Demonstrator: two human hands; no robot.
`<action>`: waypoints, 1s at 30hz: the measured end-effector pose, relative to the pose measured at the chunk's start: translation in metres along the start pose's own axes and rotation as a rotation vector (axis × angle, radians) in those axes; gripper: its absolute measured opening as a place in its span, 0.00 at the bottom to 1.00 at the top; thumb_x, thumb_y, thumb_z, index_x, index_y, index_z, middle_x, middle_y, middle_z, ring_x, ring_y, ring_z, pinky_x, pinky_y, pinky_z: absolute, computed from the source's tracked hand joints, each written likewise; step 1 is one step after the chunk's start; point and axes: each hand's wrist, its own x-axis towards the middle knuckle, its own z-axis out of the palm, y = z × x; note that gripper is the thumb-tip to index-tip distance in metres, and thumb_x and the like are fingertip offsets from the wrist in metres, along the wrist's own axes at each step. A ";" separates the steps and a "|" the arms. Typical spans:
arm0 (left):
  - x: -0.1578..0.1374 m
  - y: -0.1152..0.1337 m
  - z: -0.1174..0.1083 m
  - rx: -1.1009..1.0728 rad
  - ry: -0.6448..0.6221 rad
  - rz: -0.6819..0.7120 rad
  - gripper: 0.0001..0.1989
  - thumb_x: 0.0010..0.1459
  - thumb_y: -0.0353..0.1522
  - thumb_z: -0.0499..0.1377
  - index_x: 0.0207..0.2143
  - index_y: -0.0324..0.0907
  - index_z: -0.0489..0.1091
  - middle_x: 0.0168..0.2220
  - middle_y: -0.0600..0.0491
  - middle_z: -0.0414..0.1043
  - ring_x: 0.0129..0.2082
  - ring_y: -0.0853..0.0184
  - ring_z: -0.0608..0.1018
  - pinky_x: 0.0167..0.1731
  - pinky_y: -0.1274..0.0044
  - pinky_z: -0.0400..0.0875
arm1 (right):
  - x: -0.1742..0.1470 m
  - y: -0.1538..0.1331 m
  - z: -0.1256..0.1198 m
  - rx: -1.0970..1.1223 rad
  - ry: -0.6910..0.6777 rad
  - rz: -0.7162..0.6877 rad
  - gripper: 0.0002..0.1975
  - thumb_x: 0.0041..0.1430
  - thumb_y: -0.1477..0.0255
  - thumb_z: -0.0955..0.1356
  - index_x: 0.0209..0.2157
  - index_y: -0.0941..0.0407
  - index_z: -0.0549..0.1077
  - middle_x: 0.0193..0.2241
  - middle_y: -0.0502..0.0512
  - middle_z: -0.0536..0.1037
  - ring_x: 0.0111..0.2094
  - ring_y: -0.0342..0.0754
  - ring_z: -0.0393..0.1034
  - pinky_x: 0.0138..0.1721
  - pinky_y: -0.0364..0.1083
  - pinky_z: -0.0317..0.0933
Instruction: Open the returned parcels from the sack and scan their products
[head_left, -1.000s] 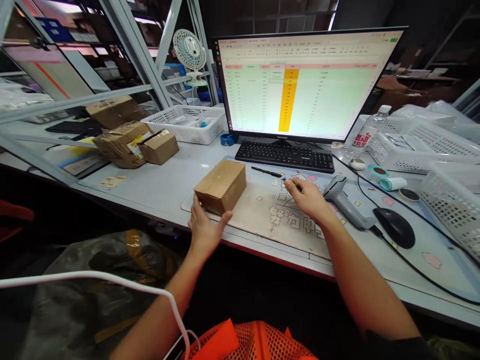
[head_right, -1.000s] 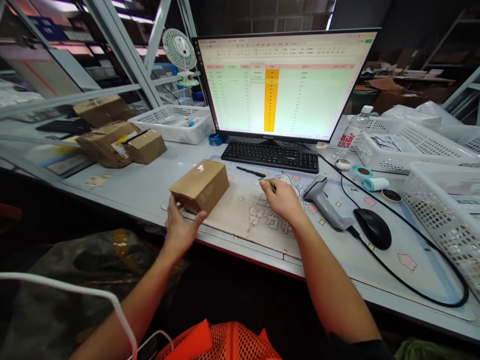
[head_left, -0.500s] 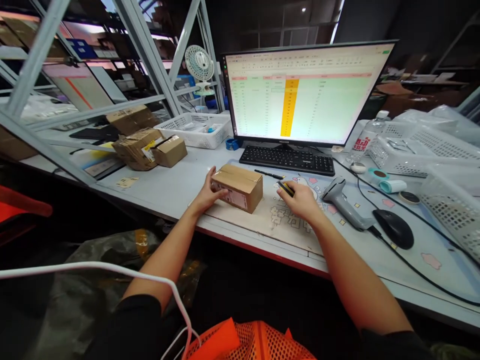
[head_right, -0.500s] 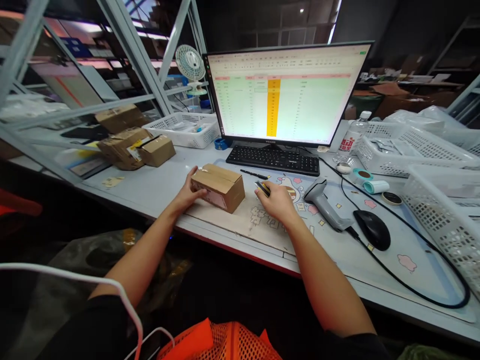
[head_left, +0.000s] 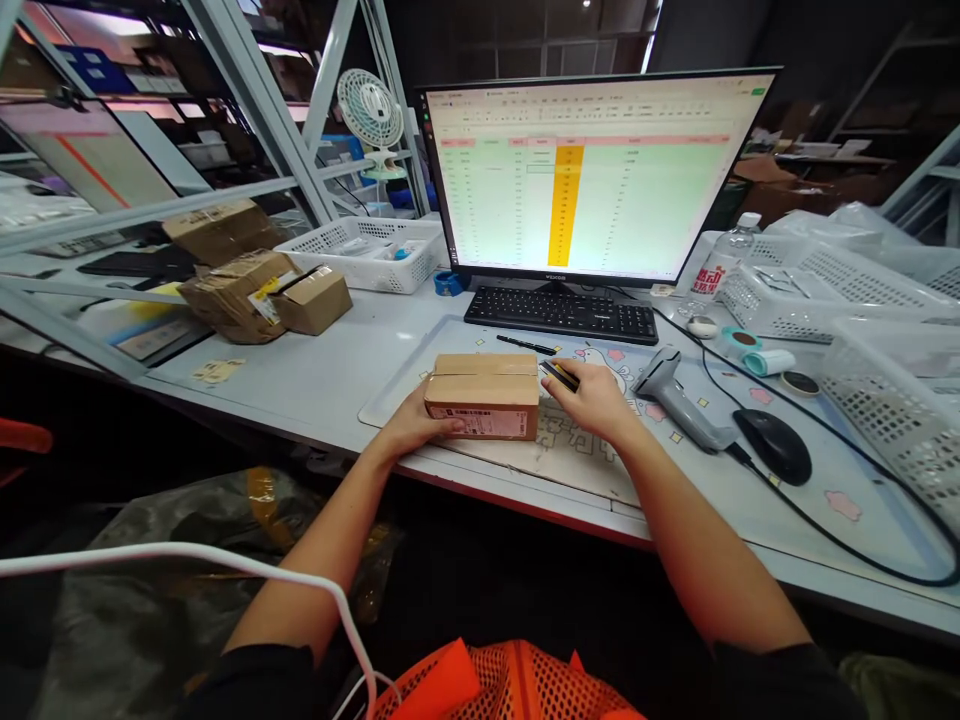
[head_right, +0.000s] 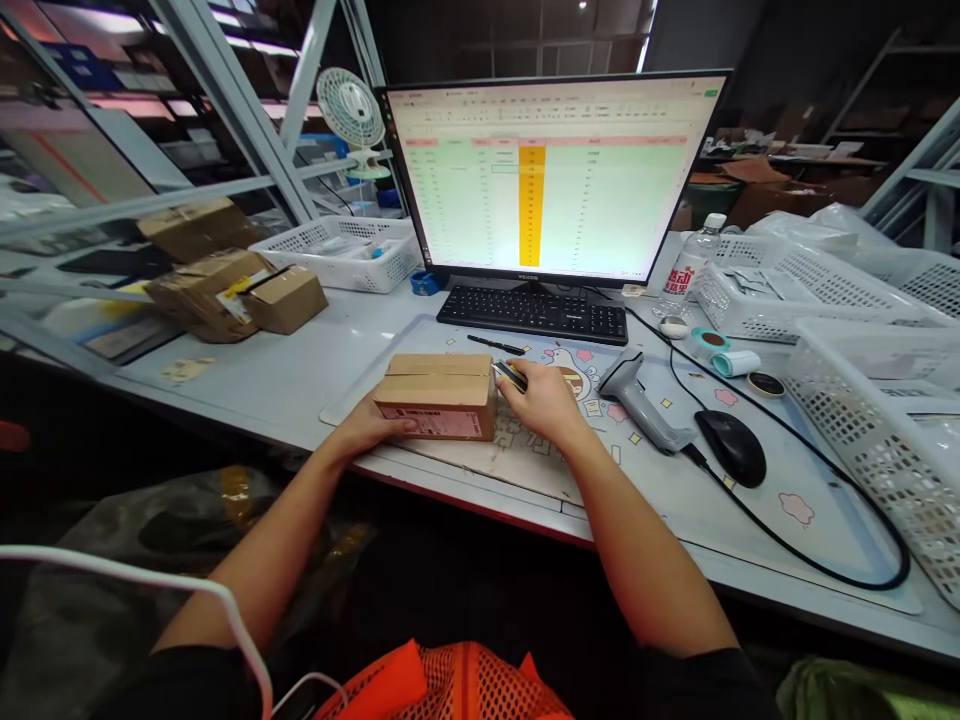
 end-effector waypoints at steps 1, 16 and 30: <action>0.000 0.000 0.000 -0.002 -0.009 0.007 0.52 0.40 0.45 0.80 0.64 0.38 0.65 0.63 0.37 0.72 0.65 0.43 0.73 0.68 0.54 0.66 | 0.000 -0.001 0.000 -0.006 0.001 -0.004 0.20 0.69 0.61 0.68 0.55 0.54 0.81 0.47 0.59 0.85 0.50 0.60 0.78 0.49 0.50 0.67; 0.000 -0.005 -0.004 0.101 0.019 0.068 0.47 0.47 0.46 0.78 0.65 0.42 0.64 0.60 0.42 0.73 0.62 0.47 0.75 0.65 0.55 0.69 | -0.042 -0.015 -0.031 -0.034 -0.095 -0.098 0.17 0.67 0.59 0.69 0.51 0.53 0.81 0.43 0.58 0.85 0.42 0.56 0.78 0.45 0.50 0.68; -0.002 0.005 -0.004 0.187 0.011 0.054 0.42 0.45 0.41 0.77 0.61 0.41 0.67 0.53 0.45 0.77 0.53 0.50 0.79 0.52 0.65 0.75 | 0.040 -0.174 0.016 -0.976 -0.289 -0.690 0.17 0.75 0.76 0.60 0.55 0.59 0.76 0.46 0.65 0.81 0.45 0.56 0.74 0.41 0.51 0.55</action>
